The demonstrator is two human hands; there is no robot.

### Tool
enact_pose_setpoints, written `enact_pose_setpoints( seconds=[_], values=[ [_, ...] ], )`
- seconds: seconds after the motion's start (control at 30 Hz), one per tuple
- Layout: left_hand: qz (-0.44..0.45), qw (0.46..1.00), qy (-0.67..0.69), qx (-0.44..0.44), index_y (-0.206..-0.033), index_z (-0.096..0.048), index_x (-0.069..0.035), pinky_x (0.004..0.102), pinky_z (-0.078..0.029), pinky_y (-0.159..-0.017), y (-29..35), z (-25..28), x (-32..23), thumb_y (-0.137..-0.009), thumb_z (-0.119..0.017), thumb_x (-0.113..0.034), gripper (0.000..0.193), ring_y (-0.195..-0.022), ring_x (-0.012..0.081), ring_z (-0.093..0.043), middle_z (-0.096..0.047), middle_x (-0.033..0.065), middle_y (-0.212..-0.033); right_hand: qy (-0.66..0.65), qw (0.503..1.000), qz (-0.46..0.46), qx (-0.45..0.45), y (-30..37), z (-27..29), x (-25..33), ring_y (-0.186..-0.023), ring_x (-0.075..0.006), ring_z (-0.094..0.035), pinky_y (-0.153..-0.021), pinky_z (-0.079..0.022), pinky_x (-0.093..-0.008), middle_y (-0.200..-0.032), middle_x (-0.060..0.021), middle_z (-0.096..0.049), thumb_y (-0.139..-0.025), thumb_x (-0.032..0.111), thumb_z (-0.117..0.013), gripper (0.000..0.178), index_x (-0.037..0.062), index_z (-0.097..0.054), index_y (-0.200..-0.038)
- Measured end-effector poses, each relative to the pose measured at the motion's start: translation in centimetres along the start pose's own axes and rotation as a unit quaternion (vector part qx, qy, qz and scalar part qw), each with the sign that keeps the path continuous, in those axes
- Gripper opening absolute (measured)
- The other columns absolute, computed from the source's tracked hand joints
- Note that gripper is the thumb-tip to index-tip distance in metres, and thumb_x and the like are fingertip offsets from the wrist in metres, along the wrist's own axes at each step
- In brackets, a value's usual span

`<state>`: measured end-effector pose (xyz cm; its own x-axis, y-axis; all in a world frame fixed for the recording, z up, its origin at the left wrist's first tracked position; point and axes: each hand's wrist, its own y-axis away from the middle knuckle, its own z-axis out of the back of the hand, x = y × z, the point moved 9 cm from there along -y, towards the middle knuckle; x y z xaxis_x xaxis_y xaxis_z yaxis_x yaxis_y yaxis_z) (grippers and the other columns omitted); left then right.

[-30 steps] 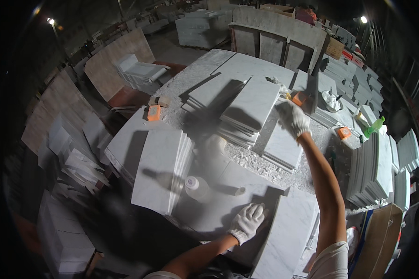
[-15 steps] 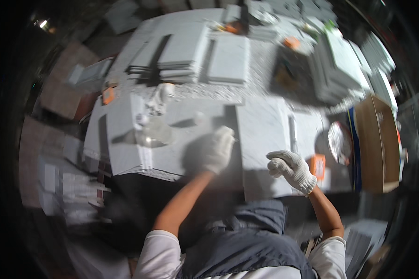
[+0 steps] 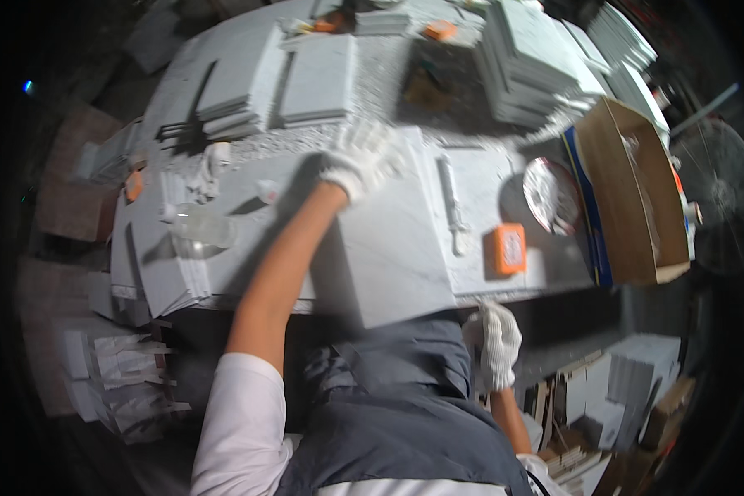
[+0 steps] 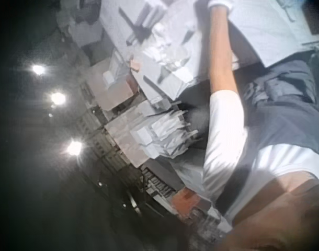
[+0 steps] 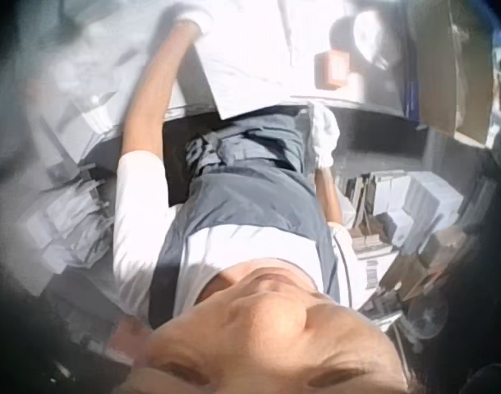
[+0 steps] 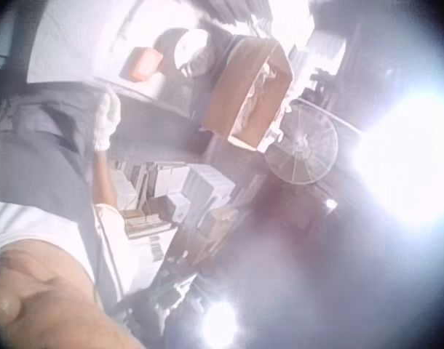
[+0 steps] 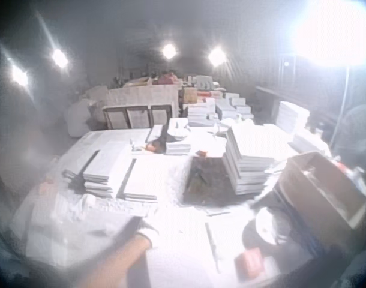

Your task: The person wipes a white tile with a cloth, then uses a marker to write on it. They place the tile on a stack, pick up another tile, and use a scraper to remove residue from its surface. The person repeats the scraping and wiping process on multiple tiles.

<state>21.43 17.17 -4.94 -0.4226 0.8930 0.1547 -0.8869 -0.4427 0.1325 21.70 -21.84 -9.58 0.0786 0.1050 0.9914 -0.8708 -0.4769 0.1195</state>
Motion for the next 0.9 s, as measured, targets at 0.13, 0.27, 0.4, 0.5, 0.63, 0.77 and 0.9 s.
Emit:
enact_pose_setpoints(
  seconds=[0.13,0.27,0.4,0.5,0.63,0.77,0.9],
  values=[
    [-0.047,0.973,0.002,0.224,-0.159,-0.033,-0.014,0.0438,-0.012,-0.126,0.2,-1.9,-5.0,-0.101,-0.032,-0.063,0.075,-0.155,0.0254,-0.021,-0.028,0.0123,-0.166,-0.042,0.999,0.003,-0.005,-1.9,1.0,0.7,-0.066,-0.0129,-0.066,-0.062,-0.056,-0.0286,-0.083,-0.0065,-0.070,-0.105,0.018,-0.057,0.026,-0.0009,-0.065,-0.120],
    [-0.254,0.965,0.012,0.066,-0.160,-0.024,-0.011,0.0493,-0.007,-0.127,10.8,0.0,-15.5,-0.101,-0.016,-0.066,0.081,-0.156,0.0284,-0.016,-0.023,0.0145,-0.167,-0.066,0.997,-0.023,-0.022,-2.6,0.2,-0.5,-0.065,-0.0148,-0.067,-0.058,-0.058,-0.0293,-0.082,-0.0080,-0.070,-0.106,0.022,-0.056,0.027,-0.0003,-0.065,-0.119],
    [-0.292,0.911,-0.275,-0.090,-0.162,-0.021,-0.015,0.0504,-0.007,-0.127,12.7,-2.3,-17.6,-0.100,-0.019,-0.065,0.080,-0.157,0.0281,-0.016,-0.021,0.0114,-0.169,-0.007,1.000,0.005,-0.011,-2.2,-0.9,-0.3,-0.064,-0.0148,-0.067,-0.062,-0.055,-0.0274,-0.083,-0.0114,-0.073,-0.104,0.017,-0.057,0.026,-0.0018,-0.068,-0.119],
    [-0.218,0.974,0.048,-0.050,-0.158,-0.029,-0.007,0.0478,-0.014,-0.126,5.8,-3.1,-11.1,-0.100,-0.030,-0.050,0.072,-0.155,0.0299,-0.022,-0.027,0.0193,-0.165,-0.073,0.997,-0.040,0.002,-1.8,-1.7,-0.2,-0.062,-0.0164,-0.067,-0.060,-0.056,-0.0288,-0.078,-0.0109,-0.071,-0.104,0.016,-0.057,0.024,-0.0020,-0.067,-0.116],
    [0.031,0.993,0.096,-0.059,-0.160,-0.026,-0.008,0.0487,-0.004,-0.126,-1.2,-3.9,3.3,-0.103,-0.030,-0.050,0.071,-0.157,0.0301,-0.013,-0.021,0.0175,-0.168,-0.099,0.992,-0.064,-0.036,-0.6,-1.0,0.3,-0.065,-0.0140,-0.066,-0.060,-0.055,-0.0262,-0.082,-0.0094,-0.070,-0.104,0.018,-0.058,0.025,-0.0024,-0.066,-0.117],
    [0.112,0.991,-0.001,-0.069,-0.163,-0.019,-0.014,0.0496,-0.003,-0.126,-0.2,-2.8,5.4,-0.102,-0.023,-0.066,0.080,-0.157,0.0261,-0.012,-0.014,0.0090,-0.171,-0.068,0.990,-0.089,-0.083,0.4,0.7,-1.0,-0.063,-0.0127,-0.064,-0.059,-0.054,-0.0267,-0.084,-0.0079,-0.070,-0.104,0.018,-0.058,0.025,-0.0020,-0.066,-0.117],
    [-0.087,0.995,-0.032,0.045,-0.163,-0.019,-0.017,0.0511,-0.004,-0.127,4.7,-2.8,-7.4,-0.100,-0.017,-0.070,0.082,-0.157,0.0262,-0.011,-0.013,0.0068,-0.171,-0.129,0.981,-0.127,-0.076,-0.2,0.6,-3.5,-0.064,-0.0133,-0.065,-0.057,-0.055,-0.0277,-0.084,-0.0081,-0.071,-0.104,0.016,-0.058,0.024,-0.0013,-0.067,-0.118]
  ],
)
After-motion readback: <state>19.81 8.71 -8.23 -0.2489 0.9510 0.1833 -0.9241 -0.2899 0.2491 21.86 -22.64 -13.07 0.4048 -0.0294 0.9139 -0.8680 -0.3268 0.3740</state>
